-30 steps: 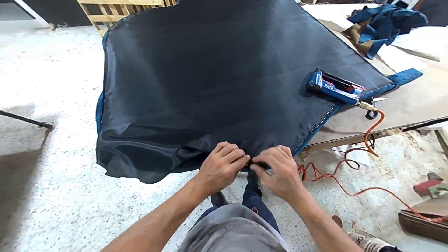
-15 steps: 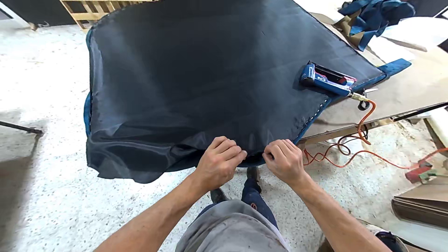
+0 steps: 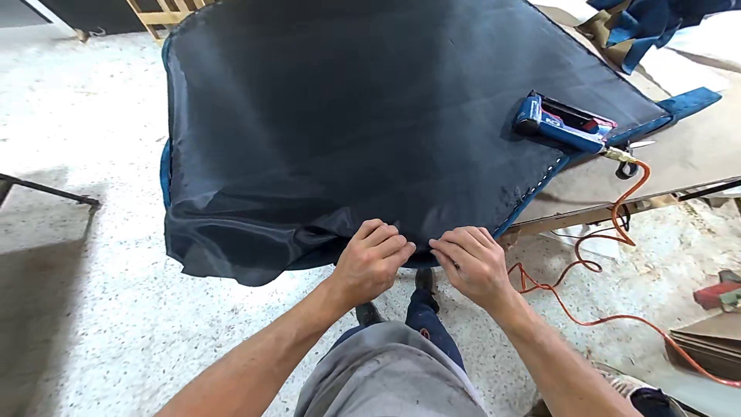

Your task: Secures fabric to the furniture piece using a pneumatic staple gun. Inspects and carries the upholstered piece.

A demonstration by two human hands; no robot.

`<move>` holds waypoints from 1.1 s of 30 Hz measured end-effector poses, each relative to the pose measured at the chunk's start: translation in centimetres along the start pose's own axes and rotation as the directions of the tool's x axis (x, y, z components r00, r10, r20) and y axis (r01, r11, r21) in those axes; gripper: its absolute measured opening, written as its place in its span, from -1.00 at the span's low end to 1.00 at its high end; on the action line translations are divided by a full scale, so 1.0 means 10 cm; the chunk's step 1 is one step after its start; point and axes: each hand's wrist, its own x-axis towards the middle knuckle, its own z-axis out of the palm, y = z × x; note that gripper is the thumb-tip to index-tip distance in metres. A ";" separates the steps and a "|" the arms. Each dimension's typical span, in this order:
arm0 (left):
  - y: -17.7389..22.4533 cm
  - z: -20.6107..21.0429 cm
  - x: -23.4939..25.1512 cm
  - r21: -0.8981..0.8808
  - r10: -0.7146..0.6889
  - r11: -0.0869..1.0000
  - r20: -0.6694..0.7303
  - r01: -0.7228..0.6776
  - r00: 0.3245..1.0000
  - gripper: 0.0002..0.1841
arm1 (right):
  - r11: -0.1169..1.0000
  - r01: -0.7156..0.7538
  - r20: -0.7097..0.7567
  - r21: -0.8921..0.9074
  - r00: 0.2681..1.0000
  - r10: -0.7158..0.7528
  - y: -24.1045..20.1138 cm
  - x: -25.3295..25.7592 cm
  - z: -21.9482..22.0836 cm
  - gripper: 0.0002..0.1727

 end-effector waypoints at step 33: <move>-0.05 0.01 0.17 0.033 0.144 0.988 0.146 -0.150 0.979 -0.84 | 0.985 -0.120 0.239 0.124 0.967 0.087 0.09 0.13 -0.48 -0.68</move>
